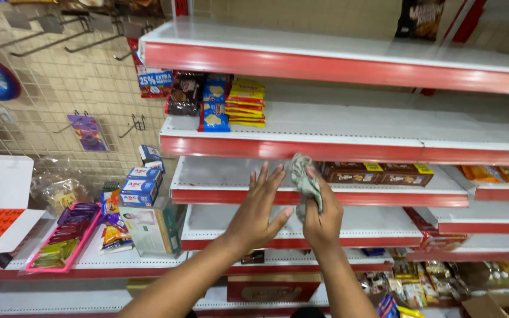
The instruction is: Cleaning shelves and organizing snack packages in a grocery store.
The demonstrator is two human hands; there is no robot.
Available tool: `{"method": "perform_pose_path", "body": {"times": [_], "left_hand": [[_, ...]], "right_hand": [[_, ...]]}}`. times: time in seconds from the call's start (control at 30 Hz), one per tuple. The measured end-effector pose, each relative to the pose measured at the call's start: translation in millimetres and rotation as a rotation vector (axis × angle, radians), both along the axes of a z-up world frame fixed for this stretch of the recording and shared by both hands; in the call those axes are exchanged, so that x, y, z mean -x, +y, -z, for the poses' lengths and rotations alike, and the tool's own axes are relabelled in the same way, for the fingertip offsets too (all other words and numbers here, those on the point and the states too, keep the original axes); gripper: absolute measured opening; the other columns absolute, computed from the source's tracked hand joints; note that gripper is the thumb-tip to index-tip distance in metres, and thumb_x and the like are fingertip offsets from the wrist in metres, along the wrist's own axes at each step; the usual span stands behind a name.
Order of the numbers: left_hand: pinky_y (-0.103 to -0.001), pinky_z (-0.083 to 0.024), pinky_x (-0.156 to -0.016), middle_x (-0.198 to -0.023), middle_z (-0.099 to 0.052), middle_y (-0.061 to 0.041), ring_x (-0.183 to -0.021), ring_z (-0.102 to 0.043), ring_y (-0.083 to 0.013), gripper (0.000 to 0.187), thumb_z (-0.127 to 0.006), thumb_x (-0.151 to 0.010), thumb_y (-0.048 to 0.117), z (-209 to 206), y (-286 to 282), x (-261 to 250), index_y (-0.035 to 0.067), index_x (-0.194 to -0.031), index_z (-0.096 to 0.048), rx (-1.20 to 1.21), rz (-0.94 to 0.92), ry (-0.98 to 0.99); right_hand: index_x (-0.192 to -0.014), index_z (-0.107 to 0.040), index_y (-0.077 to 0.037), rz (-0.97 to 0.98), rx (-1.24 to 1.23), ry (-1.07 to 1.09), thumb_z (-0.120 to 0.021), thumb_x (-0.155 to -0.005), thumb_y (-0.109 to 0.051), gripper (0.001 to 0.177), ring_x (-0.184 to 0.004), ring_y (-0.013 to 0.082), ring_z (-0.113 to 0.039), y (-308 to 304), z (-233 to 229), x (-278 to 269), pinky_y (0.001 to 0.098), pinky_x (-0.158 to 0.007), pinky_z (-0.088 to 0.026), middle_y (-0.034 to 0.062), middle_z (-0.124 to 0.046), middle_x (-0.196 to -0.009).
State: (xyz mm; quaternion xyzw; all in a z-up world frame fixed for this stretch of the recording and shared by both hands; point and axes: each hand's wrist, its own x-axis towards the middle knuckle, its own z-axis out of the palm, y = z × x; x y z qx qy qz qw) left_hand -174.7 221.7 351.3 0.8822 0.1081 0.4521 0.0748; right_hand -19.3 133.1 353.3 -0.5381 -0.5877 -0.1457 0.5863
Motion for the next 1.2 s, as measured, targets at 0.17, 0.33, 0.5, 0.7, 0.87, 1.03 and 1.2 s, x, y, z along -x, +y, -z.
{"method": "perform_pose_path", "body": {"times": [0.17,0.33,0.5,0.7,0.87,1.03,1.2], "left_hand": [[-0.047,-0.028,-0.125,-0.165,-0.031,-0.026,-0.154,-0.033,-0.0402,0.095,-0.067,-0.096,0.044,114,-67,-14,0.0,-0.162,-0.016,0.776,0.399,0.008],[-0.042,-0.038,-0.116,-0.153,-0.046,-0.022,-0.142,-0.047,-0.0317,0.103,-0.081,-0.082,0.025,233,-119,-54,0.004,-0.16,-0.017,1.111,0.386,0.121],[-0.039,-0.049,-0.109,-0.142,-0.061,-0.021,-0.132,-0.062,-0.0318,0.09,-0.074,-0.08,0.013,262,-167,-103,0.01,-0.158,-0.029,1.258,0.45,0.295],[-0.043,-0.045,-0.111,-0.145,-0.053,-0.025,-0.135,-0.055,-0.0406,0.084,-0.071,-0.078,0.004,330,-218,-160,0.008,-0.153,-0.033,1.217,0.447,0.262],[-0.044,-0.042,-0.111,-0.143,-0.049,-0.024,-0.133,-0.05,-0.0428,0.074,-0.065,-0.08,0.001,359,-218,-183,0.009,-0.148,-0.035,1.283,0.372,0.317],[-0.042,-0.048,-0.106,-0.125,-0.062,-0.018,-0.121,-0.062,-0.0381,0.025,-0.058,-0.084,-0.005,359,-216,-195,0.01,-0.102,-0.067,1.176,0.398,0.258],[-0.038,-0.049,-0.101,-0.116,-0.065,-0.015,-0.115,-0.065,-0.0325,0.021,-0.059,-0.085,-0.002,352,-217,-201,0.009,-0.1,-0.067,1.267,0.399,0.249]], "right_hand": [[-0.141,-0.057,0.001,-0.191,0.078,0.896,-0.055,-0.101,-0.008,0.041,-0.123,0.0268,-0.062,-65,132,24,0.0378,-0.107,-0.048,0.0155,-0.067,-0.134],[-0.137,-0.056,-0.005,-0.244,0.067,1.62,-0.044,-0.1,-0.046,0.056,-0.122,0.023,-0.062,-135,219,13,0.0389,-0.106,-0.048,0.0094,-0.066,-0.131],[-0.132,-0.063,0.0,0.171,0.338,1.549,-0.039,-0.106,-0.057,0.066,-0.109,0.023,-0.058,-226,320,-41,0.0389,-0.097,-0.045,0.0115,-0.066,-0.118],[-0.122,-0.068,-0.001,0.752,0.544,0.917,-0.057,-0.103,-0.033,0.039,-0.092,0.0197,-0.067,-308,363,-116,0.0342,-0.084,-0.052,0.0087,-0.073,-0.105],[-0.117,-0.07,-0.001,1.105,0.65,0.579,-0.069,-0.094,-0.014,0.026,-0.088,0.03,-0.073,-348,403,-171,0.0389,-0.08,-0.056,0.0169,-0.073,-0.104],[-0.138,-0.061,-0.002,1.174,0.761,0.163,-0.063,-0.094,-0.008,0.044,-0.132,0.0406,-0.054,-335,426,-216,0.051,-0.112,-0.045,0.0253,-0.058,-0.142],[-0.145,-0.04,0.011,1.058,0.885,0.089,-0.067,-0.087,-0.019,0.071,-0.134,0.0512,-0.043,-298,433,-246,0.0754,-0.104,-0.021,0.0366,-0.048,-0.145]]}}
